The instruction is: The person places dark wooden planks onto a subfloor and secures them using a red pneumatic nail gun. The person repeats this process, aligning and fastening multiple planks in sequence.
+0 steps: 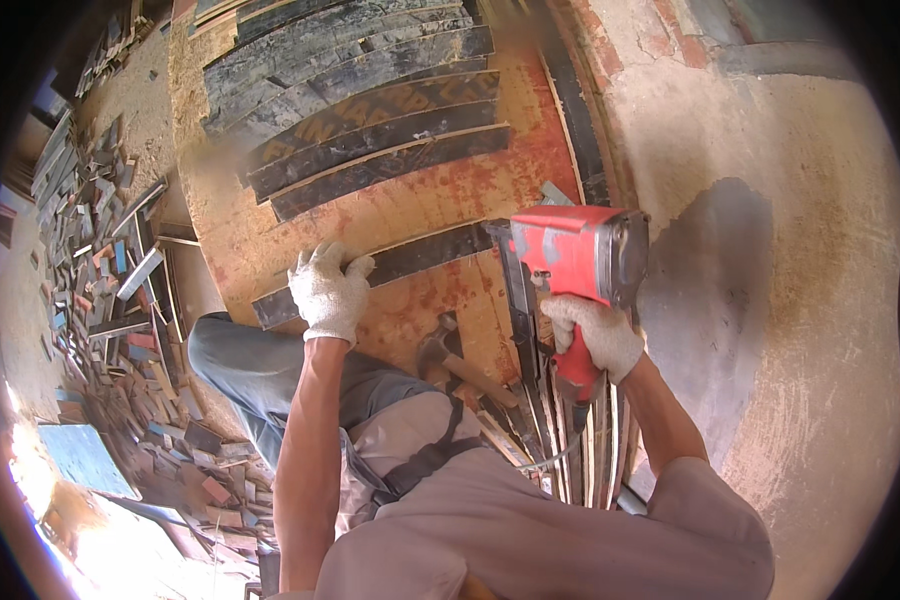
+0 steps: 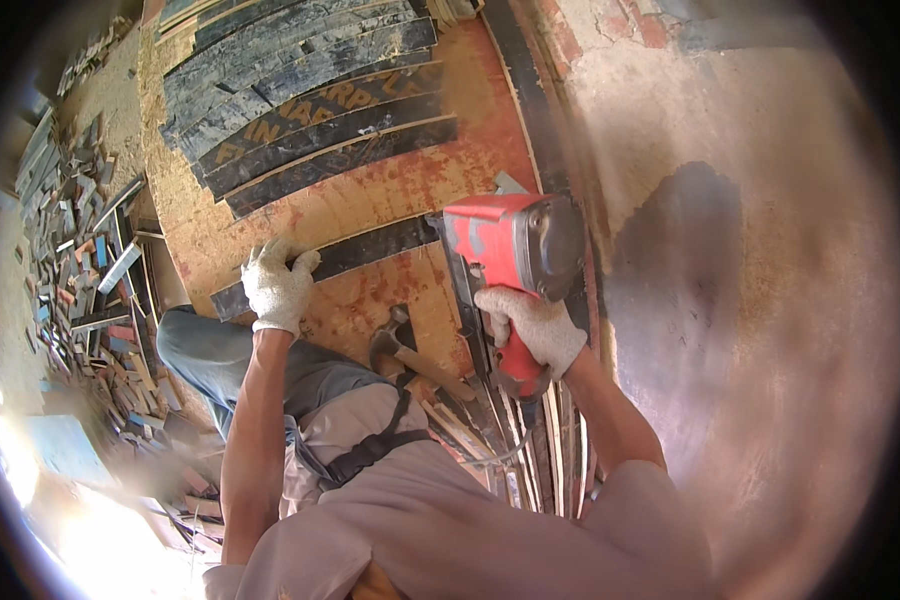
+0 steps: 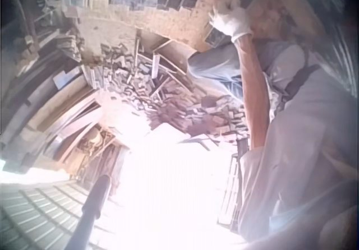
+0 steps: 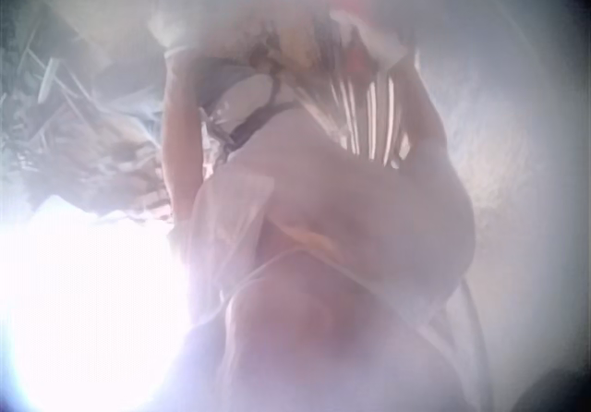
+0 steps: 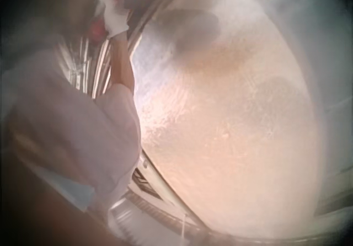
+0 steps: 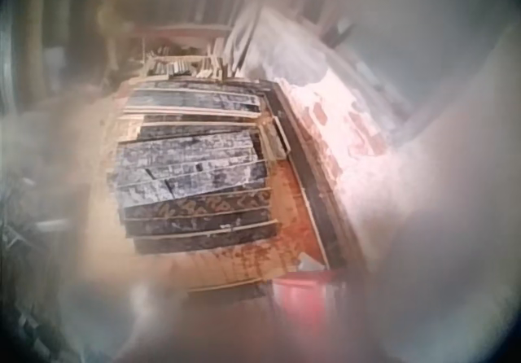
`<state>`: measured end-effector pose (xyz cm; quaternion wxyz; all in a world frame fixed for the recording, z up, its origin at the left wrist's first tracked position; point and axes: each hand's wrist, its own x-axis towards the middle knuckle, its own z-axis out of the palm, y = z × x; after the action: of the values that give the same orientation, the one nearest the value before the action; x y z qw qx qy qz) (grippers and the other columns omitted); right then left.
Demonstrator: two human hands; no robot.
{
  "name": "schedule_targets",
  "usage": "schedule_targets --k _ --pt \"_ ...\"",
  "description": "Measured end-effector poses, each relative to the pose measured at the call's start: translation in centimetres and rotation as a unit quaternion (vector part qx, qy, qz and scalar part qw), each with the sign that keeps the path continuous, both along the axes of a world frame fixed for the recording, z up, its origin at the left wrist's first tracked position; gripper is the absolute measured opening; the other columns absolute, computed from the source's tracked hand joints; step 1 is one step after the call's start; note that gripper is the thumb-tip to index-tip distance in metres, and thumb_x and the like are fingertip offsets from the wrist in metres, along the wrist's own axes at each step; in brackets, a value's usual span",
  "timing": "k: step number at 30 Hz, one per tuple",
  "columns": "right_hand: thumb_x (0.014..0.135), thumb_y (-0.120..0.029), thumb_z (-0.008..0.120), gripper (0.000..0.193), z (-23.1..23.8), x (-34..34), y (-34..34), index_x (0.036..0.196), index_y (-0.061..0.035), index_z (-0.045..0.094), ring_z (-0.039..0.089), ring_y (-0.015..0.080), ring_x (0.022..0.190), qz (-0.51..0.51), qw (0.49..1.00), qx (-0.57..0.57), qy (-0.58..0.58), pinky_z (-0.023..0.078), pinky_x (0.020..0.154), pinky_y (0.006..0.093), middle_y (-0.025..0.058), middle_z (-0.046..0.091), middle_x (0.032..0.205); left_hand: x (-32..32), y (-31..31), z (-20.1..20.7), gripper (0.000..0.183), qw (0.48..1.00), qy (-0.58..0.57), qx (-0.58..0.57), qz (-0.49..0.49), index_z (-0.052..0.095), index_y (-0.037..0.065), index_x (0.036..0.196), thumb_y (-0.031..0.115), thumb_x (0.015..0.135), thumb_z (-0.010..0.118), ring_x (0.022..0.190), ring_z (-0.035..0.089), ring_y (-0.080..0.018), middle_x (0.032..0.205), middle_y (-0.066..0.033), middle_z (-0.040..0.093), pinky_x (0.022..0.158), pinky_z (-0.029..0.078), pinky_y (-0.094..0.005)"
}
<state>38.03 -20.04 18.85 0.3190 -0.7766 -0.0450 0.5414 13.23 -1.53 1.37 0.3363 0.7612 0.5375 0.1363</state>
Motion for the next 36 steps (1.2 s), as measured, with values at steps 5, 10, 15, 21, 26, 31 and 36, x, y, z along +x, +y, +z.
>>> schedule_targets --k 5,10,15,21,26,31,36 --pt "0.097 -0.015 0.066 0.016 -0.4 0.5 0.3 0.083 -0.0073 0.064 0.05 0.0139 0.051 0.01 0.999 0.003 0.032 0.044 0.053 0.0313 0.0011 0.052 0.06 -0.1 -0.1 0.1 0.015 1.0 -0.01 0.012 0.004 0.074 0.013 0.077 0.024 0.076 0.082 0.091 0.064 -0.0318 0.084 -0.0038 0.072 0.091 0.046 -0.0472" --pt "0.096 -0.012 0.064 0.024 -0.4 -0.1 0.7 0.117 -0.0016 0.067 0.05 0.012 0.051 -0.001 1.0 0.001 0.029 0.043 0.052 0.0298 0.0009 0.053 0.06 -0.1 -0.1 -0.1 0.014 1.0 -0.005 0.026 -0.008 0.074 0.013 0.077 0.024 0.076 0.083 0.091 0.064 -0.0316 0.084 -0.0036 0.071 0.091 0.046 -0.0475" --pt "0.097 -0.013 0.065 0.026 1.0 -0.2 1.7 0.12 -0.0013 0.067 0.051 0.0119 0.052 0.022 0.999 0.019 0.019 0.043 0.052 0.0296 0.0013 0.055 0.062 -0.2 -0.2 -0.2 0.015 1.0 -0.015 0.022 -0.005 0.073 0.013 0.077 0.025 0.077 0.083 0.091 0.063 -0.0316 0.085 -0.0039 0.071 0.092 0.045 -0.047" --pt "0.097 -0.015 0.066 0.021 0.2 -1.5 1.6 0.113 -0.0017 0.07 0.053 0.0124 0.054 0.039 0.998 -0.033 0.046 0.045 0.056 0.0303 0.0021 0.056 0.061 -0.1 -0.1 -0.2 0.014 0.999 -0.016 0.045 -0.019 0.075 0.012 0.079 0.024 0.077 0.082 0.09 0.064 -0.0312 0.084 -0.0049 0.072 0.09 0.047 -0.047" --pt "0.096 -0.013 0.066 0.021 -0.1 -2.6 2.7 0.113 -0.0011 0.069 0.053 0.0129 0.054 0.051 0.996 -0.022 0.073 0.045 0.057 0.0305 0.0023 0.057 0.063 -0.2 0.1 -0.1 0.015 0.998 -0.007 0.049 -0.026 0.075 0.012 0.079 0.025 0.077 0.082 0.09 0.064 -0.0316 0.084 -0.0052 0.072 0.091 0.046 -0.0473" --pt "0.096 -0.011 0.066 0.022 0.5 -2.6 2.9 0.114 -0.0003 0.069 0.053 0.0126 0.055 0.042 0.997 -0.001 0.068 0.044 0.056 0.0303 0.0017 0.057 0.063 -0.3 -0.1 0.0 0.017 0.999 -0.011 0.042 -0.02 0.073 0.013 0.076 0.027 0.075 0.083 0.091 0.062 -0.033 0.086 -0.0054 0.07 0.093 0.045 -0.0474" --pt "0.095 -0.013 0.068 0.014 -1.0 -3.5 2.3 0.102 -0.0018 0.073 0.052 0.0125 0.055 0.085 0.994 -0.007 0.073 0.042 0.056 0.0301 0.0015 0.057 0.063 -0.1 -0.1 -0.3 0.017 0.998 -0.034 0.052 -0.014 0.073 0.013 0.074 0.026 0.074 0.084 0.091 0.062 -0.032 0.083 -0.0053 0.07 0.093 0.045 -0.047"
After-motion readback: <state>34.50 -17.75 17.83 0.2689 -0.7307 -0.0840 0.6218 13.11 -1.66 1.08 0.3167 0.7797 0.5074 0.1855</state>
